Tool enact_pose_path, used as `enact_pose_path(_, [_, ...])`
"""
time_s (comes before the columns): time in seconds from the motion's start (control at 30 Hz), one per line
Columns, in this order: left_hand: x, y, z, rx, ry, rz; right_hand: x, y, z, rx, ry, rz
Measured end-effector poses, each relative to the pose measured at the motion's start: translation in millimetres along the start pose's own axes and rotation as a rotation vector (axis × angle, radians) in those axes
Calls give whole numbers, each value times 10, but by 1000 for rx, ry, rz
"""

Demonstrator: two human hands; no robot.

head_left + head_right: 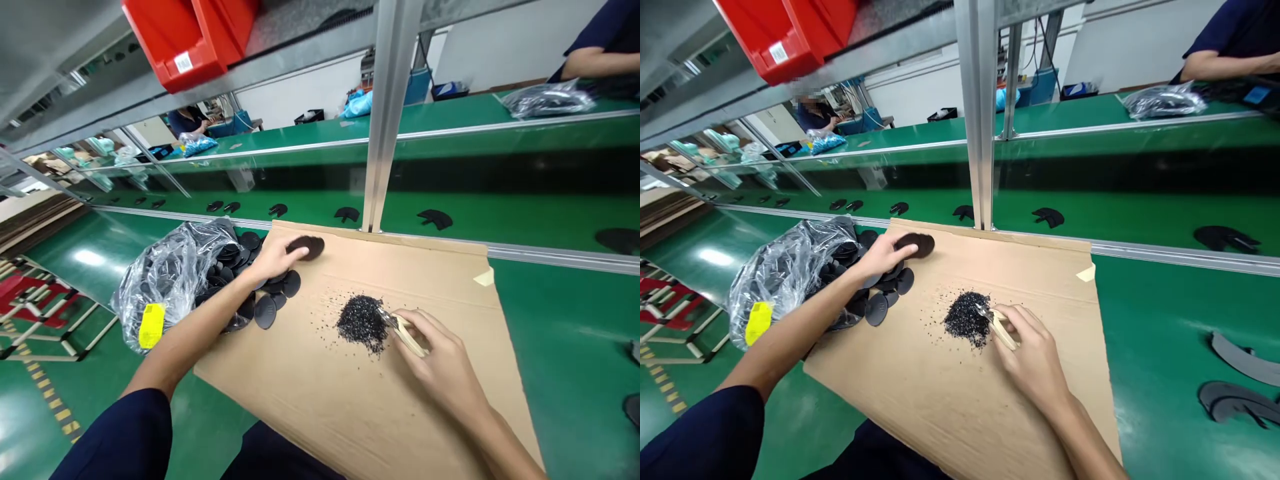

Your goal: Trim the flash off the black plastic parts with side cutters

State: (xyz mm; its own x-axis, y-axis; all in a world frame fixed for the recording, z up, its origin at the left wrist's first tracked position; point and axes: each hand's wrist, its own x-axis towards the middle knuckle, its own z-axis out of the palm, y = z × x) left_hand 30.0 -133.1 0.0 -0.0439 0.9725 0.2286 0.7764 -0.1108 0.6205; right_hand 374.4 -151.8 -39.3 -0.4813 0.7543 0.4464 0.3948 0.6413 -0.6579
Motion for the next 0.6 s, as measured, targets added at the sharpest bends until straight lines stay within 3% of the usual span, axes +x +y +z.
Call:
enact_pose_path(0.17, [635, -621, -452, 147, 164, -261, 6, 95, -10, -85, 27, -45])
enact_pose_path(0.37, [976, -1291, -840, 238, 299, -516, 25, 253, -50, -242, 76, -136])
enact_pose_path(0.5, [1100, -1611, -995, 293, 324, -539, 71, 344, -109, -388, 103, -167])
enact_pose_path(0.6, [1168, -1815, -1052, 324, 253, -472, 95, 452, -119, -425, 93, -141])
